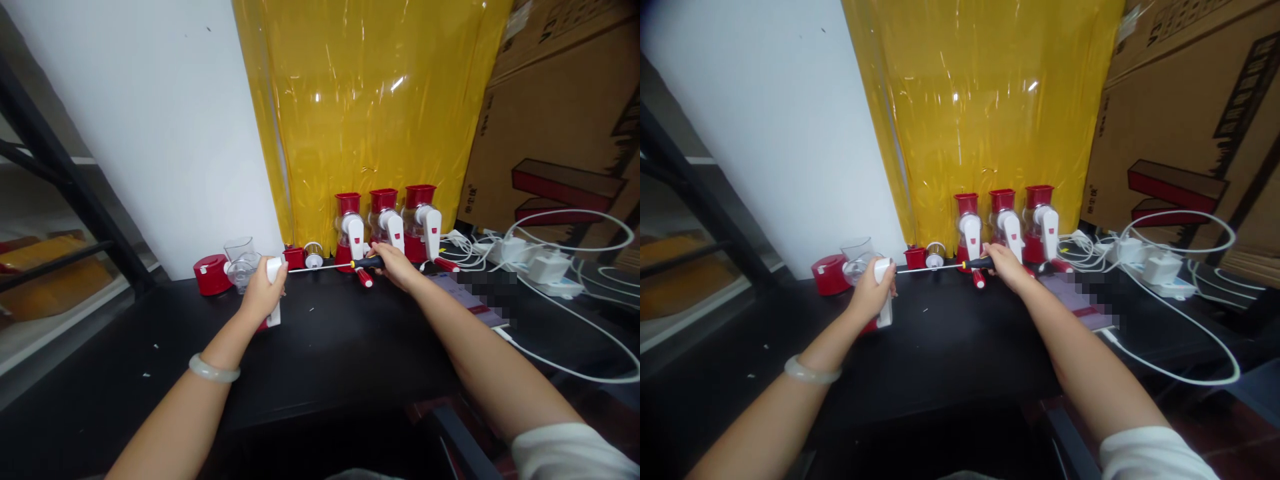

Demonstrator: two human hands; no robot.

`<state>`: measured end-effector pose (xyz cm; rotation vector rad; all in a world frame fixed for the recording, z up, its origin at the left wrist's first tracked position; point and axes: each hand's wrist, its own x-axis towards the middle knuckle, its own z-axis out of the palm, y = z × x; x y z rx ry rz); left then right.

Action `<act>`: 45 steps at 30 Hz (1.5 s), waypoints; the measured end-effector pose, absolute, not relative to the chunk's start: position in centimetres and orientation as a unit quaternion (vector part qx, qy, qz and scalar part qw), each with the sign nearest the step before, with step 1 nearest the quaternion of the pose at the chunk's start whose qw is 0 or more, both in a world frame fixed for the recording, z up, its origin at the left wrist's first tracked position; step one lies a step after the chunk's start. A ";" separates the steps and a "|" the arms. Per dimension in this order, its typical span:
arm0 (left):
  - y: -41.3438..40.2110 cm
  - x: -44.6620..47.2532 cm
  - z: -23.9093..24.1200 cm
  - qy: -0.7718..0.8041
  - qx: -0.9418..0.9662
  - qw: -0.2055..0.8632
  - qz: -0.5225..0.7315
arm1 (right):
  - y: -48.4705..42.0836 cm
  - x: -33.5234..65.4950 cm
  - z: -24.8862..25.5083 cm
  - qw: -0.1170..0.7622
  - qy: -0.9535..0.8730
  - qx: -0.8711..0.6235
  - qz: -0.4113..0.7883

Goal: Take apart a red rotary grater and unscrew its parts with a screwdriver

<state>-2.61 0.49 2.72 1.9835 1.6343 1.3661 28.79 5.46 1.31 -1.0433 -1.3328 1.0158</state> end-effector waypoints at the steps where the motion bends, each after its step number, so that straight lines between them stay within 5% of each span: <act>1: 0.5 -2.7 2.7 0.559 0.684 0.094 0.459 | 5.4 28.8 1.3 0.537 -0.565 -0.449 0.437; 7: 0.2 -3.1 2.8 0.544 0.724 0.025 0.423 | 5.3 29.3 1.0 0.446 -0.571 -0.544 0.423; 13: -0.1 -2.8 3.1 0.541 0.733 0.022 0.413 | 5.7 29.5 0.9 0.494 -0.601 -0.546 0.311; 30: 0.9 -1.7 2.0 0.546 0.618 0.312 0.471 | 3.8 29.3 2.4 0.587 -0.633 -0.493 0.107; 39: -0.3 -2.3 2.9 0.533 0.720 0.080 0.437 | 5.1 29.6 1.0 0.447 -0.643 -0.550 0.291; 45: -1.0 -2.5 3.7 0.512 0.756 -0.017 0.407 | 5.0 29.7 1.1 0.408 -0.659 -0.578 0.256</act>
